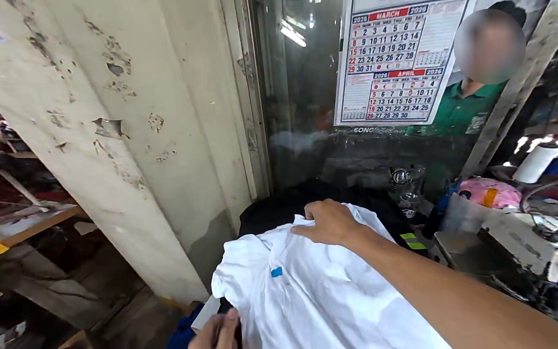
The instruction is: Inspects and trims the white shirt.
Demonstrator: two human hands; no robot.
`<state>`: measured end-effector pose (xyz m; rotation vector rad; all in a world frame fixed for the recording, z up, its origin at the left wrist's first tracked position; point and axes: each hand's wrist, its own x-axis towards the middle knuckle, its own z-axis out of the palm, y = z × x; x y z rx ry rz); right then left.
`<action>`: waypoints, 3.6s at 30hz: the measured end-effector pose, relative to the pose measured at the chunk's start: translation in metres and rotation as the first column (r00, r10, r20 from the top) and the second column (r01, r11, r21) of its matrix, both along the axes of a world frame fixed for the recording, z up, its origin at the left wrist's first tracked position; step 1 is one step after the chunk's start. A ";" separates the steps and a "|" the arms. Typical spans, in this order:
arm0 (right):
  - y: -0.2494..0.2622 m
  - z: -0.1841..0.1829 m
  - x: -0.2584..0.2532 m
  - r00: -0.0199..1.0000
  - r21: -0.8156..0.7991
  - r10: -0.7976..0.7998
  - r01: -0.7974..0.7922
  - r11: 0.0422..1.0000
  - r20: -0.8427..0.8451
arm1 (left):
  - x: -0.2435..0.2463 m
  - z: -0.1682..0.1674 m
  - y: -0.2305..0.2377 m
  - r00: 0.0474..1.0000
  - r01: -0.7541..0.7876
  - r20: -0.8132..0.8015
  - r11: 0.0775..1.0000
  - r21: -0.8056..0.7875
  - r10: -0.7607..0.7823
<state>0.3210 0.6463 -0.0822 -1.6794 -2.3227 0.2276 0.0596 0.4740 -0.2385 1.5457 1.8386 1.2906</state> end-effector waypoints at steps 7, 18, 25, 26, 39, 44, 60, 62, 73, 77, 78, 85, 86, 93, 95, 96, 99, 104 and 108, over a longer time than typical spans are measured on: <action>-0.019 -0.002 0.058 0.995 -0.010 -0.063 0.062 0.998 -0.083 | -0.020 0.021 0.097 0.984 -0.054 -0.167 0.998 0.008 0.055; -0.051 0.077 0.112 0.826 0.108 -0.104 0.196 0.975 -0.554 | 0.005 0.179 0.100 1.000 0.010 -0.013 0.976 0.217 -0.007; -0.076 0.205 0.137 0.623 0.275 0.001 0.344 0.898 -0.782 | 0.061 0.382 0.138 0.989 0.008 0.131 0.918 0.396 -0.065; -0.084 0.222 0.144 0.598 0.325 0.046 0.368 0.871 -0.800 | 0.076 0.409 0.136 0.985 0.007 0.149 0.884 0.468 -0.087; -0.330 -0.074 0.209 -0.166 -0.364 -0.361 -0.013 0.931 -0.918 | 0.227 0.225 0.052 0.607 0.774 -0.337 0.631 0.048 -0.719; -0.373 -0.114 0.222 -0.481 -0.384 -0.348 -0.024 0.923 -0.805 | 0.238 0.151 0.044 0.623 0.760 -0.227 0.648 -0.048 -0.748; -0.351 -0.135 0.189 -0.222 -0.390 -0.400 -0.089 0.917 -0.889 | 0.261 0.103 0.037 0.667 0.714 -0.256 0.698 -0.046 -0.700; -0.353 -0.134 0.186 -0.270 -0.366 -0.361 -0.032 0.930 -0.893 | 0.257 0.095 0.025 0.668 0.698 -0.374 0.716 0.016 -0.643; -0.355 -0.132 0.175 -0.203 -0.266 -0.245 0.082 0.961 -0.948 | 0.239 0.053 -0.097 0.588 0.808 -0.141 0.571 0.143 -0.797; -0.356 -0.129 0.172 -0.172 -0.239 -0.215 0.133 0.962 -0.961 | 0.249 0.050 -0.096 0.602 0.798 -0.203 0.577 0.175 -0.772; -0.355 -0.129 0.173 -0.155 -0.222 -0.199 0.147 0.964 -0.968 | 0.250 0.049 -0.095 0.596 0.803 -0.223 0.569 0.179 -0.771; -0.353 -0.134 0.175 -0.005 -0.104 -0.106 0.214 0.971 -0.994 | 0.251 0.055 -0.089 0.549 0.831 -0.367 0.539 0.141 -0.751; -0.352 -0.133 0.175 0.004 -0.088 -0.091 0.219 0.972 -0.996 | 0.251 0.057 -0.090 0.542 0.833 -0.384 0.538 0.130 -0.747; -0.342 -0.133 0.173 0.005 -0.116 -0.124 0.316 0.942 -0.992 | 0.253 0.062 -0.092 0.526 0.839 -0.401 0.533 0.104 -0.750; -0.341 -0.134 0.171 -0.017 -0.133 -0.134 0.334 0.933 -0.991 | 0.255 0.059 -0.093 0.522 0.843 -0.413 0.525 0.116 -0.747; -0.341 -0.134 0.171 -0.035 -0.142 -0.138 0.338 0.931 -0.990 | 0.255 0.058 -0.093 0.512 0.849 -0.431 0.515 0.121 -0.743; -0.342 -0.133 0.169 -0.102 -0.191 -0.166 0.330 0.924 -0.981 | 0.254 0.053 -0.094 0.472 0.875 -0.476 0.458 0.156 -0.742; -0.341 -0.140 0.166 -0.115 -0.179 -0.150 0.315 0.932 -0.982 | 0.248 0.040 -0.091 0.435 0.900 -0.511 0.379 0.215 -0.741; -0.337 -0.143 0.163 -0.131 -0.198 -0.163 0.330 0.923 -0.978 | 0.243 0.036 -0.094 0.418 0.908 -0.542 0.360 0.216 -0.729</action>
